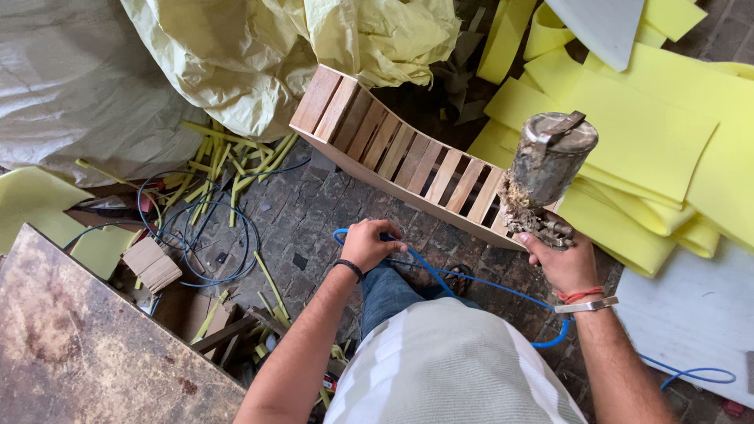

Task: The person holds a spray gun, wipes its nozzle with a cloth, and adjusts the blue air hose on the floor. They open the gun's cup, refill it with liquid from a large drum, then spray yellow foam onto the seat of a wooden bench frame.

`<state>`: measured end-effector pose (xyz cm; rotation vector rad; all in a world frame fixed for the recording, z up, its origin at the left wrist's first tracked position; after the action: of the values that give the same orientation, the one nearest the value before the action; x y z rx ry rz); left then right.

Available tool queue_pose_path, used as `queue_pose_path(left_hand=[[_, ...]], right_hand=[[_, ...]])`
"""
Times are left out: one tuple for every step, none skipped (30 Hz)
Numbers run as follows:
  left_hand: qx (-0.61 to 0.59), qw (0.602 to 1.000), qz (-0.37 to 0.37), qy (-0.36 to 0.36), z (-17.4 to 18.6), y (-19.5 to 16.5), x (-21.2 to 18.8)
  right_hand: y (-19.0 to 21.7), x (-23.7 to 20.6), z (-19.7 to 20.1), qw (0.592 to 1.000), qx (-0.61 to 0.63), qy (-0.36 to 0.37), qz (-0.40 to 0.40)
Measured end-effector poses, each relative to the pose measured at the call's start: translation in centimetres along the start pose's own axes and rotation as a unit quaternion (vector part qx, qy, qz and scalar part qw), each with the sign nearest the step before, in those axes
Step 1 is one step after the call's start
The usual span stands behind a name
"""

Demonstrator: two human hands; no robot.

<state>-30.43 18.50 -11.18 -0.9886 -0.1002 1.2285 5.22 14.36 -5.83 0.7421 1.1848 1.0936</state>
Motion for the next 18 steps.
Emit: queue_pose_path(left_hand=[[0.006, 1.0, 0.004, 0.0, -0.1, 0.0, 0.0], [0.005, 1.0, 0.0, 0.001, -0.1, -0.1, 0.0], [0.004, 1.0, -0.004, 0.001, -0.1, -0.1, 0.0], [0.003, 1.0, -0.007, 0.003, -0.2, -0.1, 0.0], [0.003, 1.0, -0.008, 0.004, -0.2, 0.0, 0.0], [0.003, 1.0, -0.011, 0.003, -0.2, 0.0, 0.0], [0.003, 1.0, -0.015, 0.002, -0.2, 0.0, 0.0], [0.007, 1.0, -0.014, 0.004, -0.2, 0.1, 0.0], [0.011, 1.0, -0.013, 0.006, -0.2, 0.1, -0.1], [0.014, 1.0, -0.01, 0.01, -0.3, 0.2, -0.1], [0.004, 1.0, -0.018, 0.009, -0.3, 0.1, -0.1], [-0.005, 1.0, -0.026, 0.008, -0.3, 0.0, -0.2], [-0.014, 0.999, -0.034, 0.008, -0.3, -0.2, -0.2], [-0.016, 0.999, -0.026, 0.014, -0.4, -0.2, -0.2], [-0.017, 1.0, -0.017, 0.02, -0.5, -0.2, -0.2], [-0.017, 0.999, -0.01, 0.027, -0.6, -0.3, -0.1], [-0.006, 0.999, -0.007, 0.033, -0.7, -0.4, 0.0], [0.003, 0.999, -0.006, 0.04, -0.8, -0.6, 0.1]], right_hand=[[-0.1, -0.2, 0.1, 1.0, -0.012, -0.013, -0.007], [-0.2, -0.3, 0.2, 0.999, -0.023, -0.026, -0.012], [-0.3, -0.4, 0.2, 0.999, -0.021, -0.027, -0.014], [-0.5, -0.5, 0.1, 0.999, -0.019, -0.028, -0.017], [-0.7, -0.6, 0.1, 0.999, -0.017, -0.028, -0.021], [-0.9, -0.7, 0.1, 0.999, -0.023, -0.032, -0.03], [-1.1, -0.8, 0.1, 0.998, -0.03, -0.035, -0.037], [-1.3, -0.9, 0.1, 0.998, -0.037, -0.039, -0.045], [-1.5, -1.0, 0.2, 0.997, -0.048, -0.047, -0.044], [-1.6, -1.2, 0.2, 0.996, -0.059, -0.054, -0.043], [-1.8, -1.3, 0.2, 0.995, -0.07, -0.061, -0.041], [-2.1, -1.5, 0.3, 0.996, -0.055, -0.064, -0.041], [-2.3, -1.6, 0.3, 0.996, -0.039, -0.067, -0.042], [-2.6, -1.9, 0.4, 0.996, -0.024, -0.07, -0.044], [-2.8, -2.1, 0.5, 0.996, -0.02, -0.071, -0.047], [-3.1, -2.3, 0.7, 0.996, -0.017, -0.074, -0.049], [-3.3, -2.6, 0.9, 0.996, -0.014, -0.078, -0.052], [-3.5, -2.8, 1.1, 0.994, -0.033, -0.079, -0.064]])
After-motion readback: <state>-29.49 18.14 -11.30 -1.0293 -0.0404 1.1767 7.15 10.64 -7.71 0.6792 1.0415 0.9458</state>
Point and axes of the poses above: each hand's wrist, its own x-axis towards the middle knuckle, its own z-axis out of the back of the hand, y = z × x, the point moved 5 cm from there along x, towards the middle knuckle, and after that the axes turned 14 degrees about y, right-handed, at the moved point
